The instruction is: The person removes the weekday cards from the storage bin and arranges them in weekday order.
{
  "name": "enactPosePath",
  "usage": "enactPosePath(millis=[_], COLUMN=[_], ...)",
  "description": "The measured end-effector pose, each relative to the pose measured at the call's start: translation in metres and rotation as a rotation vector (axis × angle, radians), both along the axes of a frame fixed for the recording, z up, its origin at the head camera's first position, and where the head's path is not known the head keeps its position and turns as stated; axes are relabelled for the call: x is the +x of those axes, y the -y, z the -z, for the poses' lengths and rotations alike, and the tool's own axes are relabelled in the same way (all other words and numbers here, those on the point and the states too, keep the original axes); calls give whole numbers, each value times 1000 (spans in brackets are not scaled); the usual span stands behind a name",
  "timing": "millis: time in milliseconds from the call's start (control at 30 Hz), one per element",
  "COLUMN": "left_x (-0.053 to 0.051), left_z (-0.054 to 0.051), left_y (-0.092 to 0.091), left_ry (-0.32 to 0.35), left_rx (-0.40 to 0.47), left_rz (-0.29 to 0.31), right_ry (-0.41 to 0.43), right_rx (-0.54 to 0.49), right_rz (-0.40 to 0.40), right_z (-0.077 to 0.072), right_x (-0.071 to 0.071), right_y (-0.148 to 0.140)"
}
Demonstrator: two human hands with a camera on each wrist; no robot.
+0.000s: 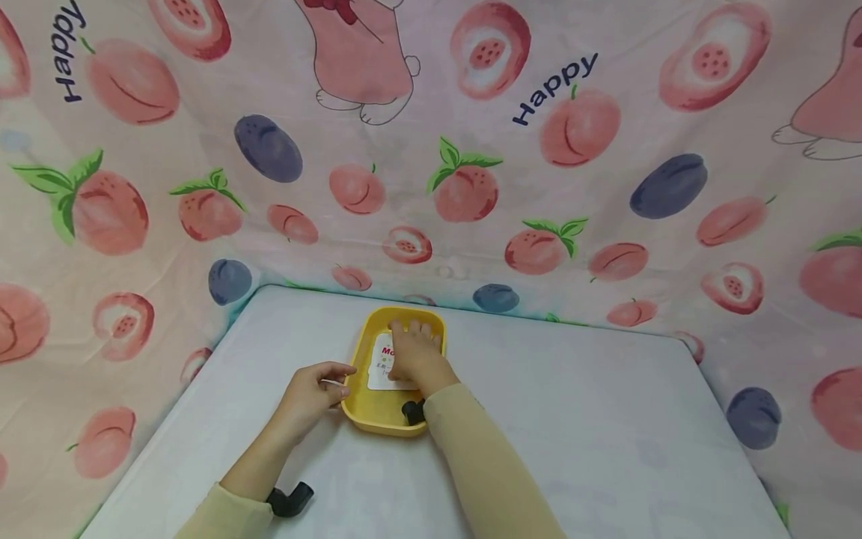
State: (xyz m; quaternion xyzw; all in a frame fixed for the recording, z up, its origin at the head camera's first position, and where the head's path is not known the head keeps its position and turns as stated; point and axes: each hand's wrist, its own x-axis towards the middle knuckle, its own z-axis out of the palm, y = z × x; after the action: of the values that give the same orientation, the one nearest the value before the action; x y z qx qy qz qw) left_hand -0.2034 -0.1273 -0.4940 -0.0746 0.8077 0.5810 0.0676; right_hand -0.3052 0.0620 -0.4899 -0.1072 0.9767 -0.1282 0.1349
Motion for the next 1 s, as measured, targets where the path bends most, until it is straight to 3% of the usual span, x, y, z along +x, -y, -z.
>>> enactPosePath(millis=[233, 1000], left_x=[0, 0], left_z=[1, 3], left_y=[-1, 1], left_ry=[-11, 4], left_rx=[7, 4], left_rz=[0, -2], right_ry=[-5, -89], right_rx=[-10, 33], right_rz=[6, -29], right_z=[-5, -4], right_x=[3, 2], right_y=[-1, 3])
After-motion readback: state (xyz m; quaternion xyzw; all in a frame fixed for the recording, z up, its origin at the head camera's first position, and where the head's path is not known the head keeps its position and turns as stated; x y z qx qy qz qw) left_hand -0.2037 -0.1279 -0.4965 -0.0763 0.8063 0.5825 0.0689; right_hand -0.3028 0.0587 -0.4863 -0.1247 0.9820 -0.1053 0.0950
